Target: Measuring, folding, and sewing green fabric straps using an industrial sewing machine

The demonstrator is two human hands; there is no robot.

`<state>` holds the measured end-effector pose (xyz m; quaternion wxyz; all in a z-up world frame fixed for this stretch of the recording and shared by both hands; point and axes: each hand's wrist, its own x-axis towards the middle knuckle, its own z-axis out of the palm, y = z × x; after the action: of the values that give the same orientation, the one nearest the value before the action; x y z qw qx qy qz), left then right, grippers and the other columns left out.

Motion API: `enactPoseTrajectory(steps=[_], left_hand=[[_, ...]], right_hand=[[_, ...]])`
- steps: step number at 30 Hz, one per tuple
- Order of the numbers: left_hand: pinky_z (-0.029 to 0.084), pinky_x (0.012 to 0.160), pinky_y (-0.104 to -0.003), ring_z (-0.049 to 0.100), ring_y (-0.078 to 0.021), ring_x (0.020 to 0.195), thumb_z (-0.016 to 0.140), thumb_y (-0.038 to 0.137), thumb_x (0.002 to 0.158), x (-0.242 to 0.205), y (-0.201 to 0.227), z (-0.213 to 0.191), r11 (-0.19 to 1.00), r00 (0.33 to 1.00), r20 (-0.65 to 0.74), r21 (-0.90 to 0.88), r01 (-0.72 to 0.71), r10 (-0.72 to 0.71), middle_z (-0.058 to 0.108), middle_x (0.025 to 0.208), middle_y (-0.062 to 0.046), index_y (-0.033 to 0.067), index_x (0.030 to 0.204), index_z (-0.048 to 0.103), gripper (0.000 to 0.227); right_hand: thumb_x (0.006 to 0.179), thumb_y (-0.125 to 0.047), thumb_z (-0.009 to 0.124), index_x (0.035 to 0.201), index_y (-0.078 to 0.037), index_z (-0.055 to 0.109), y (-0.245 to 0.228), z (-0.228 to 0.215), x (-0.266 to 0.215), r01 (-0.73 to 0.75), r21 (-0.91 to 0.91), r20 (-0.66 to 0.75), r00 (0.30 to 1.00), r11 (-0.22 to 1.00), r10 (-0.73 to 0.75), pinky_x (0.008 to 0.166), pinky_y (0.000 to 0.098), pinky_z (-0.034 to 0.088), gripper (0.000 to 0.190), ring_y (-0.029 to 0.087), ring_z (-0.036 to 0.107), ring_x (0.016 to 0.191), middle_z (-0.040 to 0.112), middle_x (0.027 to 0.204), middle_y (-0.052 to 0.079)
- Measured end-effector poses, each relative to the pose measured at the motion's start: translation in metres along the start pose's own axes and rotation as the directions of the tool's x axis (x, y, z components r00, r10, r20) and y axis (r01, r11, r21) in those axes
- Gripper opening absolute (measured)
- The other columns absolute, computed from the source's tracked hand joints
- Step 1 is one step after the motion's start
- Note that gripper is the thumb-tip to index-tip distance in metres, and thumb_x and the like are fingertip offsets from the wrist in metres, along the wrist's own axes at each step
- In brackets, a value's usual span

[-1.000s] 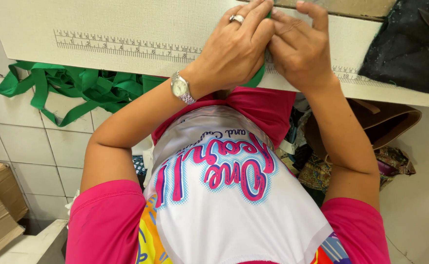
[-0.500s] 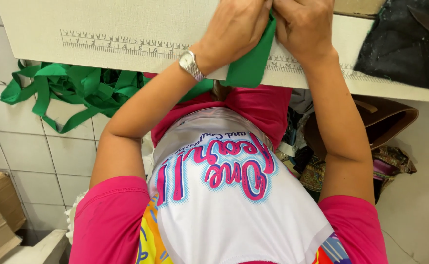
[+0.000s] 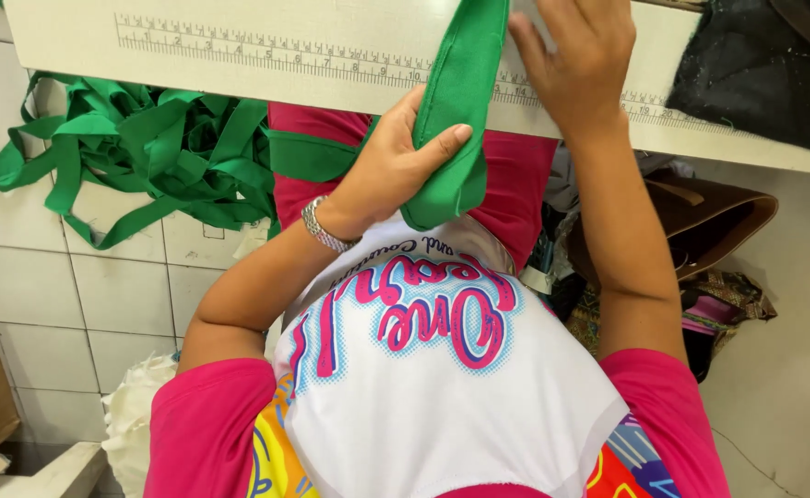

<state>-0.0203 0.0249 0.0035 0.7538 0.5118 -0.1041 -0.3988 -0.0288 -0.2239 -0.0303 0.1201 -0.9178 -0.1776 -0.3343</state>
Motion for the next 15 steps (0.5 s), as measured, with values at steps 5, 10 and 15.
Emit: enactPoseTrajectory(steps=[5, 10, 15], left_hand=[[0.034, 0.125, -0.034, 0.038, -0.0224, 0.148, 0.067, 0.034, 0.098, 0.004, -0.014, -0.006, 0.968, 0.999, -0.027, 0.250, 0.035, -0.029, 0.041, 0.158, -0.016, -0.0027, 0.154, 0.029, 0.077], [0.052, 0.086, -0.029, 0.053, -0.0108, 0.096, 0.060, 0.032, 0.104, 0.001, 0.002, 0.000, 0.908, 0.988, 0.082, 0.391, -0.151, 0.130, 0.052, 0.109, -0.001, 0.0093, 0.123, 0.046, 0.033], [0.041, 0.050, -0.055, 0.058, -0.0478, 0.065, 0.051, 0.020, 0.105, 0.003, 0.000, -0.004, 0.276, 0.924, 0.159, 0.925, -0.262, 0.347, 0.061, 0.088, -0.015, 0.0093, 0.107, 0.049, 0.012]], right_hand=[[0.105, 0.002, 0.077, 0.125, 0.011, 0.071, -0.048, -0.011, -0.005, 0.024, 0.097, -0.093, 0.996, 0.995, -0.015, 0.104, 0.0504, 0.058, 0.023, 0.039, 0.067, 0.123, 0.068, 0.130, 0.025], [0.102, 0.009, 0.074, 0.121, 0.009, 0.074, -0.052, -0.012, -0.005, 0.098, 0.087, -0.108, 0.990, 0.991, -0.089, 0.104, 0.0491, 0.059, 0.019, 0.039, 0.069, 0.120, 0.070, 0.128, 0.023], [0.106, 0.003, 0.072, 0.104, 0.004, 0.081, -0.055, -0.009, -0.016, 0.055, 0.074, 0.078, 0.995, 0.996, -0.061, 0.103, 0.0476, 0.058, 0.010, 0.032, 0.073, 0.117, 0.078, 0.118, 0.017]])
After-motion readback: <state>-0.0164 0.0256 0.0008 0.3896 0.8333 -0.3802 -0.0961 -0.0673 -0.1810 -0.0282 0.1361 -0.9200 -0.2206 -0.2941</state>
